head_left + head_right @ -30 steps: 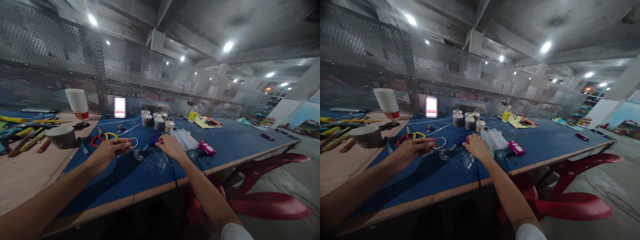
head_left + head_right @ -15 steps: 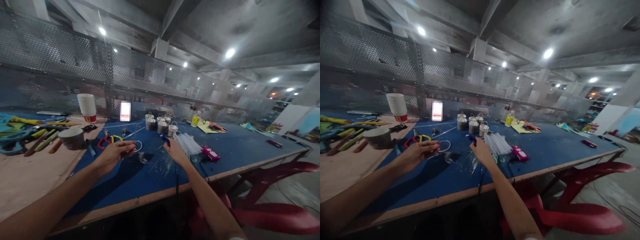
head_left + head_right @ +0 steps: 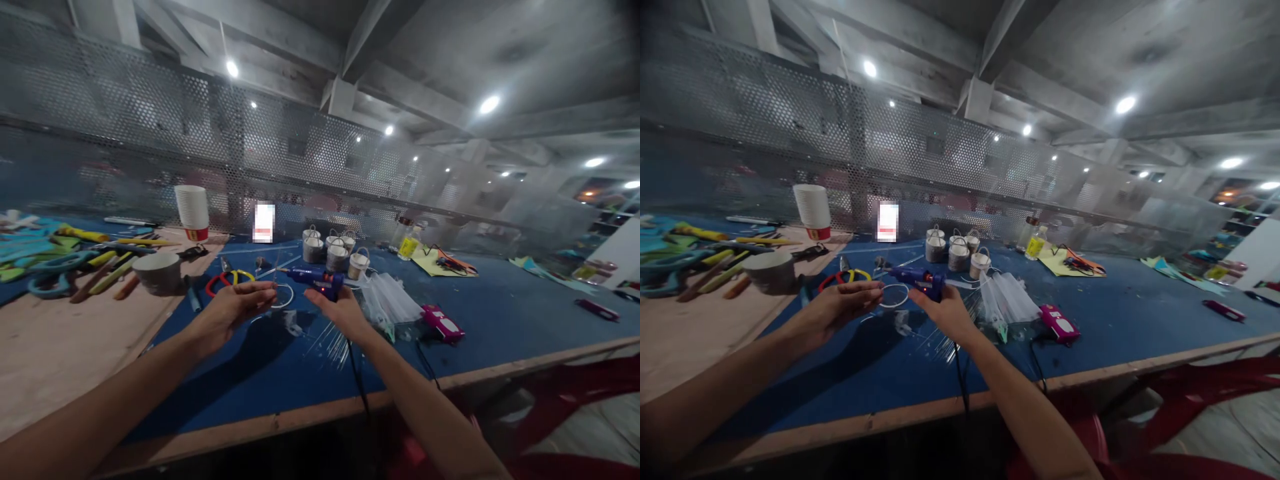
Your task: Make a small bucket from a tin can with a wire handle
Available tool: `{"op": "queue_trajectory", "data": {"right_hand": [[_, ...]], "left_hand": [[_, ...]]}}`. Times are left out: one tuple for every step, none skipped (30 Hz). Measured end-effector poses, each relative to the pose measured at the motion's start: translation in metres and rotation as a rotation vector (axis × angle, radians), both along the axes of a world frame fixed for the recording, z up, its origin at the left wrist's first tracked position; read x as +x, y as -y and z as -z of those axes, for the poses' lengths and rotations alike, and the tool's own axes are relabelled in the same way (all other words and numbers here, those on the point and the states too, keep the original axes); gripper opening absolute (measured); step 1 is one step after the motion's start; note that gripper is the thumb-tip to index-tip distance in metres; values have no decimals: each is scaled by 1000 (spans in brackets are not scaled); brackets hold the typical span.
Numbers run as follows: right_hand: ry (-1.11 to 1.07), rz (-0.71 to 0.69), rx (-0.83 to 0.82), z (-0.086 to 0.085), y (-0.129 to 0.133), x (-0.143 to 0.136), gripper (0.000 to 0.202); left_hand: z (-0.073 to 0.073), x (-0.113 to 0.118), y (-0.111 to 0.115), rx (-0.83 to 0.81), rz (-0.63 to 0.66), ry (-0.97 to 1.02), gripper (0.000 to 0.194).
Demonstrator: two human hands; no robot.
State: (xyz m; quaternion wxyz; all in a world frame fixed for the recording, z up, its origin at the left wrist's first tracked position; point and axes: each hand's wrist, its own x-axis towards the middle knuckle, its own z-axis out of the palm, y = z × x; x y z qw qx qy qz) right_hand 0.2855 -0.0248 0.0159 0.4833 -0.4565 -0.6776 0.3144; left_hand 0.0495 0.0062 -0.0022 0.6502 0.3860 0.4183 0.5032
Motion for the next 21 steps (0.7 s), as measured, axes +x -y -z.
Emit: {"op": "queue_trajectory", "data": {"right_hand": [[-13, -9, 8, 2, 0, -1, 33], [-26, -25, 9, 4, 0, -2, 33], [-38, -44, 6, 7, 0, -1, 32], [-48, -54, 6, 9, 0, -1, 31], [-56, -63, 1, 12, 0, 0, 30], [-65, -65, -11, 14, 0, 0, 29], [-82, -52, -28, 15, 0, 1, 29], [-103, -29, -47, 16, -1, 0, 29], [-128, 0, -66, 16, -2, -1, 29], [-157, 31, -81, 15, -3, -3, 30], [-190, 59, -92, 14, -5, -5, 31], [-222, 80, -95, 14, -6, -7, 32], [-251, 88, -94, 14, -8, -10, 34], [-274, 85, -91, 15, -9, -13, 35], [-294, 74, -90, 17, -10, -15, 37], [-305, 53, -92, 19, -11, -17, 38], [-305, 30, -93, 23, -11, -19, 39], [-297, 7, -91, 26, -11, -20, 39], [-285, -8, -79, 29, -11, -21, 38], [-273, -16, -60, 31, -10, -22, 36], [-266, -20, -35, 32, -9, -22, 34]], "left_hand": [[0, -1, 0, 6, -3, 2, 15], [-1, -1, -1, 13, -4, 4, 14], [-1, -2, -1, 18, -2, 4, 14], [-1, -2, -1, 19, -3, 3, 13], [-1, -2, -1, 17, -7, 3, 14], [-1, -2, -1, 14, -11, 4, 14], [-1, -2, 0, 8, -16, 5, 15], [-1, 0, 0, 0, -15, 4, 15], [-1, 1, 2, -10, -5, 1, 15], [-1, 3, 3, -22, 10, -4, 16], [-2, 6, 5, -35, 29, -11, 16], [-2, 9, 7, -50, 48, -18, 15], [-3, 12, 10, -64, 62, -24, 15], [-4, 14, 13, -74, 73, -24, 16], [-5, 17, 15, -83, 82, -22, 17], [-6, 19, 17, -92, 90, -18, 18], [-6, 21, 19, -101, 99, -12, 19], [-6, 22, 20, -106, 111, -6, 20], [-6, 22, 21, -108, 122, -3, 20], [-5, 22, 21, -110, 134, -2, 20], [-4, 23, 21, -109, 145, -3, 20]]}}
